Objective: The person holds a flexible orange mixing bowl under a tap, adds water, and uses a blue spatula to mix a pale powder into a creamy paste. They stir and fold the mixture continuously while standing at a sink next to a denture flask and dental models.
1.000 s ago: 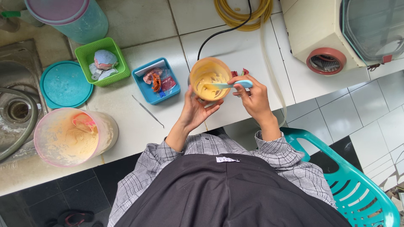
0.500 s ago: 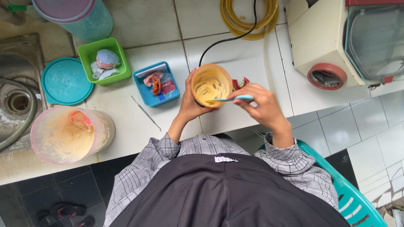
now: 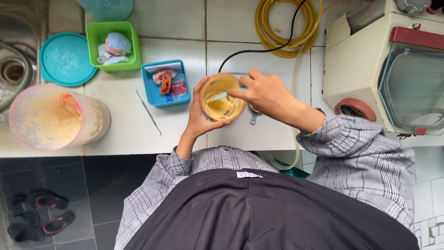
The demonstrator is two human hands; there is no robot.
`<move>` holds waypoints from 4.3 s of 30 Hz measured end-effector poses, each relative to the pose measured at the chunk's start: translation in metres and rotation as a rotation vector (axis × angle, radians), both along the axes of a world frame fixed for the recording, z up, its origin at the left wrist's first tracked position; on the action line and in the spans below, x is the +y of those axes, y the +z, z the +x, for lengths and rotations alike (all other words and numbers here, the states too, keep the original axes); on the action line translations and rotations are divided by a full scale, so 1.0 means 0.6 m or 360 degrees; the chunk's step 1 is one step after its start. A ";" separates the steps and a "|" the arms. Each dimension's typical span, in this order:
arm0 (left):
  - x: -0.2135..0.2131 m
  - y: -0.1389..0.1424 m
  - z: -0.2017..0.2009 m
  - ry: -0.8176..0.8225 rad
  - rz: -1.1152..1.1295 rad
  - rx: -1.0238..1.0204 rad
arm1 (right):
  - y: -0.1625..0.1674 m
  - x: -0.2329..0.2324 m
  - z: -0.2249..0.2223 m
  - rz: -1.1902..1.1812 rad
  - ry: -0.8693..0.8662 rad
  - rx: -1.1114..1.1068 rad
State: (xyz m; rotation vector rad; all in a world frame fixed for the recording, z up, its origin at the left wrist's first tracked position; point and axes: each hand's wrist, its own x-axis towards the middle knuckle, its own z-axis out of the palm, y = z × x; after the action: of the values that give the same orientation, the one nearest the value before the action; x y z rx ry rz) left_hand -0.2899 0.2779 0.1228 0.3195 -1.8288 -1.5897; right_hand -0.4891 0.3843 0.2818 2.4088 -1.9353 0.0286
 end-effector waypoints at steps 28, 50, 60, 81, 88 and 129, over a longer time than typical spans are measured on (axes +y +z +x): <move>-0.015 0.026 0.022 0.0266 -0.0024 -0.0082 | 0.000 -0.033 0.028 0.0150 0.0120 0.0327; -0.026 0.007 0.007 0.0364 -0.0222 -0.0187 | 0.020 -0.069 -0.001 -0.0125 0.0328 0.0092; 0.002 -0.007 -0.002 0.0556 -0.0304 -0.0132 | 0.001 -0.069 -0.048 0.0550 -0.0195 -0.0187; -0.001 -0.021 -0.011 0.0449 -0.0312 0.0013 | 0.002 -0.044 -0.042 -0.0054 0.0169 0.0070; 0.003 -0.027 -0.008 0.0425 -0.0323 0.0010 | 0.009 -0.033 -0.031 -0.0122 0.0188 0.0146; 0.024 -0.019 -0.025 0.0614 -0.0483 0.0162 | -0.025 0.054 0.016 0.0046 -0.0166 -0.0348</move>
State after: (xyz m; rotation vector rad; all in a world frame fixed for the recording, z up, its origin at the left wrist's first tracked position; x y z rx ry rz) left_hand -0.3049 0.2922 0.1115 0.4137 -1.7695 -1.0332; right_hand -0.4796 0.4167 0.2669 2.4079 -2.1635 0.2729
